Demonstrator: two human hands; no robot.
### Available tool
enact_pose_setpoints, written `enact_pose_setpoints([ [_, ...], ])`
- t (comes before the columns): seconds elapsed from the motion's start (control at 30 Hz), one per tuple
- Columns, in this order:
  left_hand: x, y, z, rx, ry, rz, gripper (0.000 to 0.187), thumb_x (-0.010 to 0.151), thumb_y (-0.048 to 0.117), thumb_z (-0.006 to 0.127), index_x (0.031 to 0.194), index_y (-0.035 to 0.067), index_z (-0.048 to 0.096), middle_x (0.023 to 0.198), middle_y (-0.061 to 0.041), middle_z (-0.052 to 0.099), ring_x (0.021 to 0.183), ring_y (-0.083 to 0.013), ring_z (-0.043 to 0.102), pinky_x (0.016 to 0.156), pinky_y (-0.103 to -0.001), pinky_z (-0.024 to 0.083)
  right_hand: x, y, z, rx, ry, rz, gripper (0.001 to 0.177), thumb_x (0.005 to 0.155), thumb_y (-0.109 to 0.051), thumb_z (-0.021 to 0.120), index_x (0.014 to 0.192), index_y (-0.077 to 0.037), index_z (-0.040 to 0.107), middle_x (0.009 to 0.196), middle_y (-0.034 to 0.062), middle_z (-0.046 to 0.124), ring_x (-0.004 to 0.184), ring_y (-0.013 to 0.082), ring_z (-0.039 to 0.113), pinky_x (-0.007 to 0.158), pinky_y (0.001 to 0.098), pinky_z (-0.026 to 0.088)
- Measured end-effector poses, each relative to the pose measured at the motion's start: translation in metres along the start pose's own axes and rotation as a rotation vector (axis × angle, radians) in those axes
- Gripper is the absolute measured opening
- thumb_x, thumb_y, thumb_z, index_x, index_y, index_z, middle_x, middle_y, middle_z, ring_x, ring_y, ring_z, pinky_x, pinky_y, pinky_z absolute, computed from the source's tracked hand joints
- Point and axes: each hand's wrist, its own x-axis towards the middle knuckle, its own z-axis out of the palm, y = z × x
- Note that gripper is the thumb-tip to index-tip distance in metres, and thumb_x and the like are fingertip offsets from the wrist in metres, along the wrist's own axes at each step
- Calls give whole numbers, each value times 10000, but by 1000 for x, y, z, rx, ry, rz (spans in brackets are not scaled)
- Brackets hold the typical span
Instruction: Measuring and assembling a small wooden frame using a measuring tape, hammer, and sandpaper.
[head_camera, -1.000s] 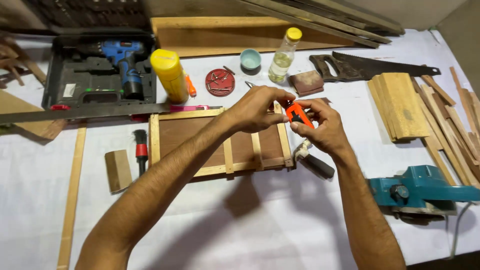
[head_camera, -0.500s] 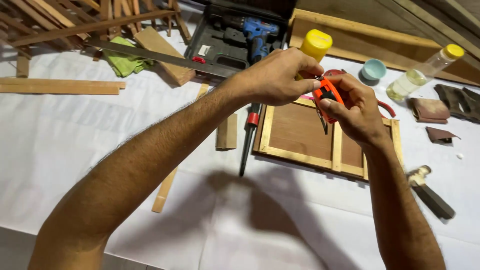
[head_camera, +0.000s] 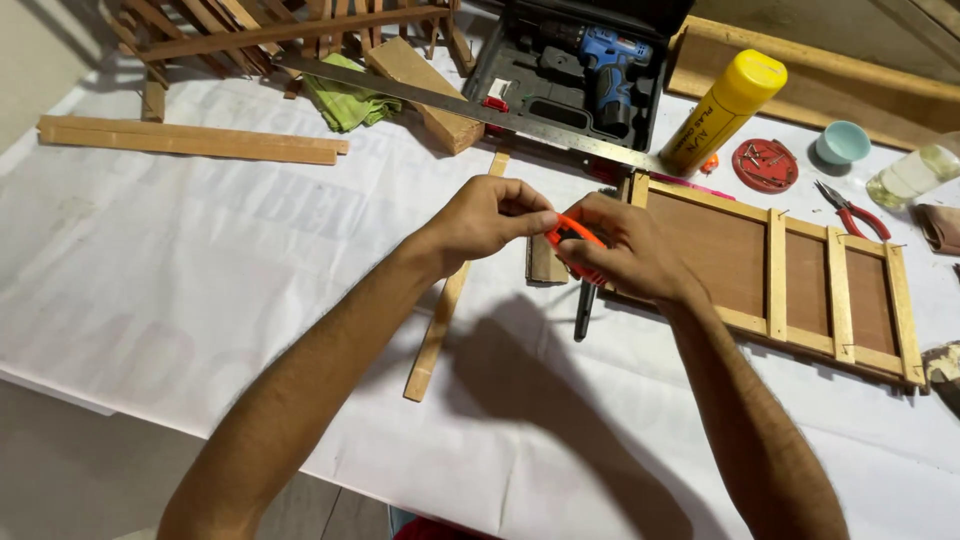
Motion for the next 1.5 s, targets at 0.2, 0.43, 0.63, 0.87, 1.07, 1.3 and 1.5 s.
enact_pose_setpoints([
  [0.2, -18, -79, -47, 134, 42, -129, 249, 941, 251, 753, 1022, 16, 762, 915, -47, 752, 829, -102, 640, 767, -279, 548, 9, 5, 40, 20, -180, 57, 366, 946, -261, 621, 1253, -68, 665, 1029, 73, 758, 922, 144, 715, 821, 329, 587],
  [0.43, -33, -115, -89, 422, 252, -247, 234, 925, 262, 742, 1010, 44, 752, 896, -39, 764, 816, -115, 677, 756, -291, 562, 16, 31, 52, -275, -330, 236, 384, 932, -346, 621, 1244, -134, 695, 1019, 87, 784, 821, 195, 759, 796, 375, 614],
  [0.63, -46, -85, -69, 584, 262, -194, 250, 917, 329, 726, 973, 91, 779, 873, -37, 777, 811, -161, 728, 755, -366, 585, 20, 37, 48, -399, -410, 354, 346, 916, -386, 617, 1132, -138, 723, 826, 86, 785, 745, 211, 764, 742, 413, 620],
  [0.87, -50, -74, -60, 733, 248, -268, 217, 904, 353, 731, 945, 146, 781, 848, 9, 741, 929, -163, 660, 826, -381, 548, 19, 46, 50, -396, -407, 396, 360, 897, -395, 604, 1118, -140, 729, 834, 86, 781, 745, 208, 765, 742, 422, 634],
  [1.07, -49, -79, -60, 738, 254, -276, 201, 909, 348, 733, 941, 155, 782, 834, 19, 725, 924, -150, 645, 817, -380, 544, 15, 49, 52, -397, -375, 367, 361, 887, -395, 617, 1100, -130, 738, 850, 95, 779, 748, 217, 756, 725, 426, 630],
  [1.3, -47, -80, -61, 734, 249, -288, 199, 908, 350, 736, 933, 158, 782, 812, 22, 722, 917, -148, 645, 811, -379, 536, 17, 46, 53, -400, -363, 351, 354, 886, -394, 626, 1078, -121, 744, 858, 98, 780, 767, 226, 750, 737, 429, 618],
  [1.5, -48, -82, -61, 725, 264, -239, 196, 902, 338, 742, 925, 147, 785, 807, 15, 720, 900, -158, 646, 810, -381, 538, 18, 48, 52, -384, -356, 342, 348, 886, -381, 623, 1077, -119, 747, 878, 97, 782, 781, 228, 755, 747, 426, 619],
])
